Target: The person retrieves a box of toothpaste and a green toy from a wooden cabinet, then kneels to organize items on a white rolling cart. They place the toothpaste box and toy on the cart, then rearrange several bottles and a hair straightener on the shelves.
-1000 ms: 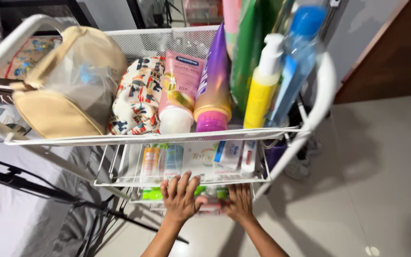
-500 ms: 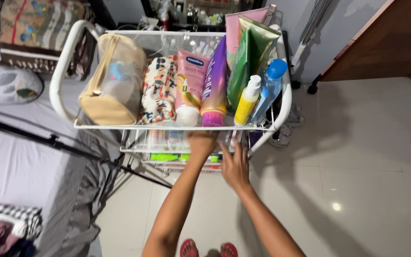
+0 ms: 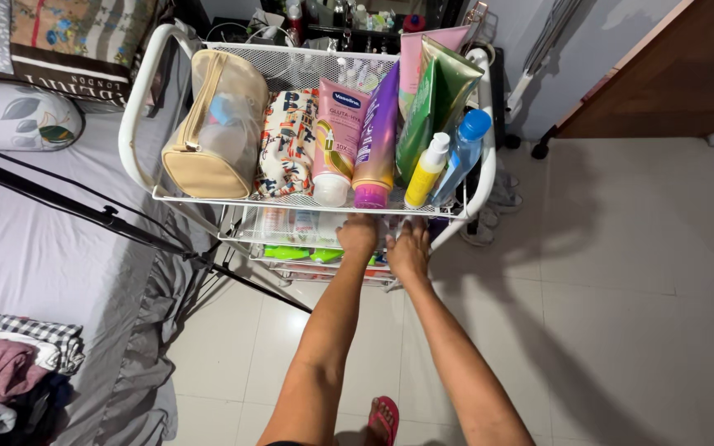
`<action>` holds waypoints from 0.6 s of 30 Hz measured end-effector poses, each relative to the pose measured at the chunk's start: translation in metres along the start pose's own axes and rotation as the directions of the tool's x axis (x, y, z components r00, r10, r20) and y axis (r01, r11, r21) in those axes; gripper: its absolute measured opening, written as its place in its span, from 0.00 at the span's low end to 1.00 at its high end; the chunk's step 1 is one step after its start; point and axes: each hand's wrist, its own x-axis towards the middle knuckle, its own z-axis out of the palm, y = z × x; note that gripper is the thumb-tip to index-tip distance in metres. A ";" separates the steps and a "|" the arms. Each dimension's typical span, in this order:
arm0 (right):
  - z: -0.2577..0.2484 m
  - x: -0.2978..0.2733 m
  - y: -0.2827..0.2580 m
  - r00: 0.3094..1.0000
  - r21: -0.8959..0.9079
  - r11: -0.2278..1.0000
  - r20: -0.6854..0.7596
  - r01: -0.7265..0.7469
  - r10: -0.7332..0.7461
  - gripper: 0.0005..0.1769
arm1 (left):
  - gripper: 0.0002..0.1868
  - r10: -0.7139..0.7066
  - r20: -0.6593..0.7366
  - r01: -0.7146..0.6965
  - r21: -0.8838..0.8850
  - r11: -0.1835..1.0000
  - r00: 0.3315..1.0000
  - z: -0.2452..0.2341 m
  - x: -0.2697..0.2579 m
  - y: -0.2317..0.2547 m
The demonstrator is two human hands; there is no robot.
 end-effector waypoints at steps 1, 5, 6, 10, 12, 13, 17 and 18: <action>-0.002 0.002 0.005 1.000 0.035 0.999 0.001 0.003 -0.003 0.39 | 0.18 -0.046 -0.028 0.046 -0.013 0.999 0.999 -0.003 0.000 0.001; 0.004 0.016 0.021 1.000 0.023 1.000 0.023 0.005 -0.006 0.38 | 0.24 -0.183 0.145 0.208 -0.182 0.961 0.972 -0.020 0.007 -0.003; 0.011 0.021 0.023 0.997 -0.051 0.997 -0.041 0.056 -0.058 0.35 | 0.24 -0.170 0.174 0.205 -0.208 0.956 0.970 -0.025 0.010 -0.004; 0.041 0.031 0.039 0.984 -0.198 0.974 -0.113 0.114 -0.138 0.23 | 0.22 -0.182 0.269 0.269 -0.333 0.904 0.946 -0.034 0.010 -0.012; 0.053 0.039 0.045 0.992 -0.208 0.975 -0.079 0.078 -0.096 0.19 | 0.24 -0.221 0.258 0.305 -0.354 0.884 0.940 -0.038 0.011 -0.013; 0.056 0.043 0.047 0.996 -0.224 0.973 -0.065 0.052 -0.068 0.19 | 0.25 -0.237 0.253 0.319 -0.364 0.875 0.938 -0.039 0.012 -0.012; 0.052 0.045 0.050 0.989 -0.280 0.955 -0.085 0.094 -0.122 0.20 | 0.25 -0.219 0.195 0.275 -0.337 0.900 0.956 -0.036 0.008 -0.008; 0.050 0.041 0.049 0.983 -0.287 0.951 -0.097 0.119 -0.153 0.23 | 0.23 -0.214 0.167 0.258 -0.313 0.914 0.962 -0.034 0.005 -0.007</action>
